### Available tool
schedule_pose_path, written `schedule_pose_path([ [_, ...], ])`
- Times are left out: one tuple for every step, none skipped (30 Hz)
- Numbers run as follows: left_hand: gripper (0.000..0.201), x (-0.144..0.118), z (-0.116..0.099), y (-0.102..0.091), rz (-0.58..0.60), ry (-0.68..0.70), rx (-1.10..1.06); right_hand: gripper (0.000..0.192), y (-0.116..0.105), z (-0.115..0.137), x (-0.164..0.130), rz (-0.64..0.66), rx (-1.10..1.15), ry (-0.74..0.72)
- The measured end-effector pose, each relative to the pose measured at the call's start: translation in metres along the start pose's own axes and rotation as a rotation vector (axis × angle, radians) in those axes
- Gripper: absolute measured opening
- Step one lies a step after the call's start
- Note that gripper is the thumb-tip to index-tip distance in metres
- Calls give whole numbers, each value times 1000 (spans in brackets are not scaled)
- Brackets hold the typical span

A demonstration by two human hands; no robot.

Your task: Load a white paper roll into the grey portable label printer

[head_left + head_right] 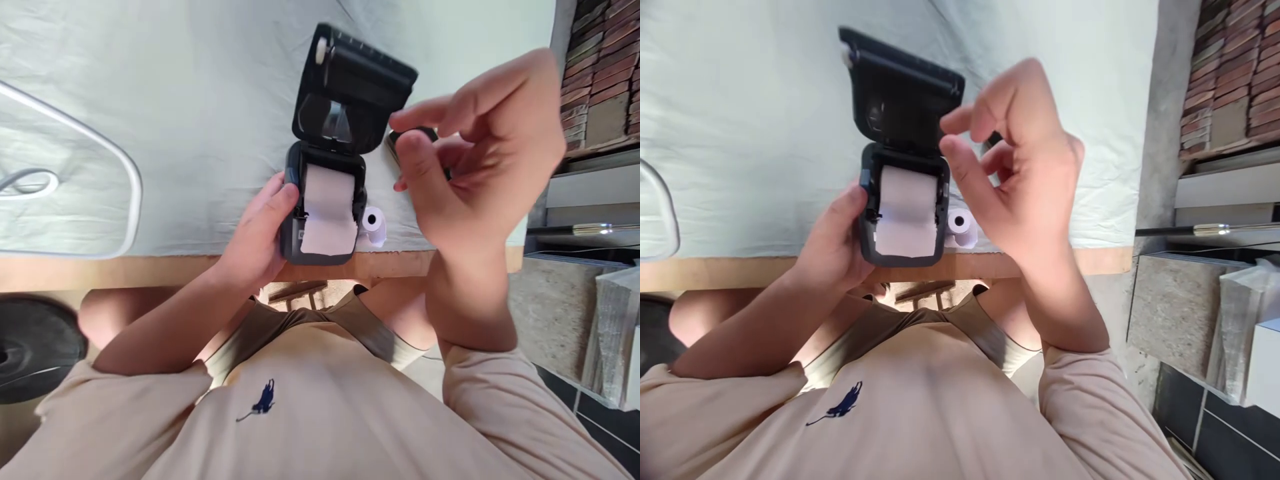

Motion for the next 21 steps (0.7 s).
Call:
schedule_pose_path([
  [28,0,0,0,-11,9,6,17,0,0,1,-19,-3,-34],
  [29,0,0,0,-22,25,13,12,1,0,1,-7,-22,-63],
  [29,0,0,0,-22,38,22,7,4,-1,0,45,-68,-73],
  [28,0,0,1,-16,44,30,4,6,-1,0,128,-132,-66],
  [26,0,0,2,-5,48,35,4,9,-1,-1,214,-208,-42],
  [24,-1,0,3,8,46,39,8,12,-2,-1,297,-290,-4],
  [23,-2,-1,4,14,44,43,14,15,-1,-2,369,-377,33],
  [22,-2,-1,4,12,42,44,21,17,-1,-2,417,-455,65],
  [21,-3,-1,4,8,37,45,27,20,0,-2,445,-510,88],
  [19,-3,-1,5,0,36,49,30,22,1,-2,464,-542,98],
  [18,-3,-1,5,-8,38,57,30,24,1,-2,479,-551,99],
  [16,-3,0,4,-16,41,70,29,27,2,-1,483,-540,88],
  [16,-3,0,4,-18,42,85,28,29,2,-1,474,-522,71],
  [17,-3,1,4,-20,47,101,29,30,3,-1,448,-510,55],
  [19,-3,1,4,-23,53,113,32,30,4,-1,419,-506,44],
  [20,-3,1,5,-28,57,115,35,28,5,-1,393,-505,36],
  [21,-3,2,5,-30,52,111,37,25,7,-2,378,-490,33],
  [21,-3,1,5,-36,50,100,38,21,10,-2,370,-437,30],
  [21,-3,1,5,-40,46,82,37,14,12,-3,364,-351,22],
  [20,-2,1,5,-40,43,60,35,7,13,-2,353,-254,2],
  [21,-2,1,5,-38,42,36,33,0,12,-1,326,-149,-12],
])
Point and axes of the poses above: each hand's wrist, its own x-axis towards the middle knuckle, its own y-axis out of the palm, z = x × y, the point moved 1 cm from there along x, towards the middle knuckle
